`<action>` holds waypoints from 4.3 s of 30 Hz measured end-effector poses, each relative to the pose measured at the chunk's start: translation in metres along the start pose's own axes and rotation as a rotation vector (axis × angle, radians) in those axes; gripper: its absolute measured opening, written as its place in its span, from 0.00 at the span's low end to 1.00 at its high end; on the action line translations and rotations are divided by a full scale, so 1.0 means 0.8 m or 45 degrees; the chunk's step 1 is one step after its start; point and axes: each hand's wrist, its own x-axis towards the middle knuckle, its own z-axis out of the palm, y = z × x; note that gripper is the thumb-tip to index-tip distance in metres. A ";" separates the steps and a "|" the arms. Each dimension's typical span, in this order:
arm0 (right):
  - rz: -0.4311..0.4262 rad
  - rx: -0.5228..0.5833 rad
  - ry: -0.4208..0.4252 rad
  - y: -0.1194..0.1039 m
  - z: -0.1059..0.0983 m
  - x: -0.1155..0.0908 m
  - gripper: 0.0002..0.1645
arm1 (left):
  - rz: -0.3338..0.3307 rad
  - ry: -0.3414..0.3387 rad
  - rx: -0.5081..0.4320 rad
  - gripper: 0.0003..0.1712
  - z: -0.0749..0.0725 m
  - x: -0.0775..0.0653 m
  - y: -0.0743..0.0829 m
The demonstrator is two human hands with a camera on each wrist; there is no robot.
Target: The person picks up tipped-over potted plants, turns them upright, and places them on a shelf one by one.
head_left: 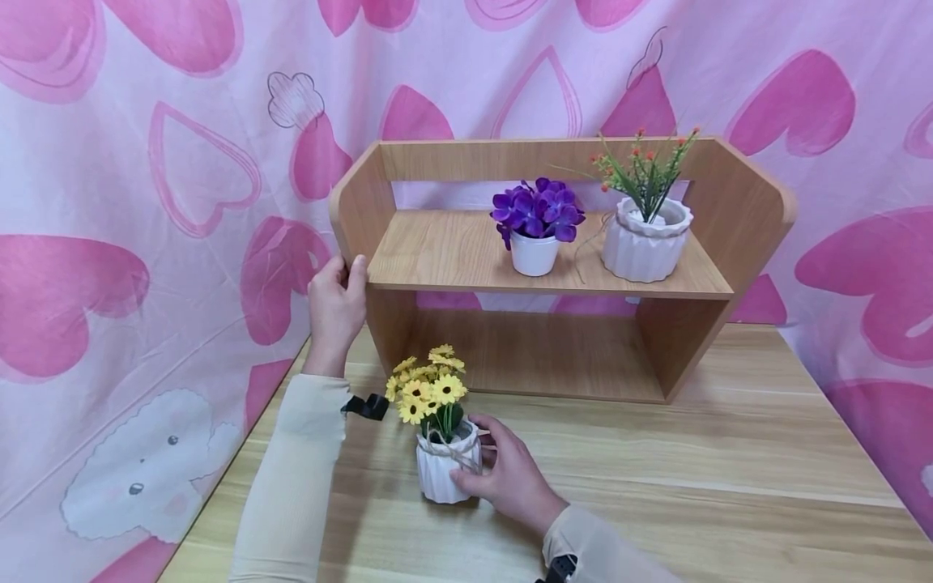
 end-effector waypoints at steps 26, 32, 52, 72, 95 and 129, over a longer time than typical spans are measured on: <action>-0.339 -0.286 -0.004 0.027 0.002 -0.016 0.58 | 0.026 0.010 -0.021 0.19 -0.001 0.000 -0.001; -0.287 -0.289 -0.012 0.028 0.002 -0.019 0.59 | 0.010 -0.011 -0.023 0.19 -0.001 0.000 -0.002; -0.246 -0.262 -0.055 0.029 0.001 -0.020 0.64 | 0.002 -0.025 -0.032 0.19 -0.001 0.001 -0.002; -0.087 -0.083 0.005 0.025 0.019 -0.013 0.61 | -0.008 -0.026 -0.032 0.19 -0.002 -0.002 -0.003; -0.034 -0.054 0.076 0.022 0.022 -0.013 0.56 | 0.009 -0.020 -0.031 0.19 -0.003 -0.001 -0.001; -0.040 -0.083 0.210 -0.014 -0.016 -0.003 0.56 | 0.055 0.015 -0.032 0.18 -0.001 0.000 -0.003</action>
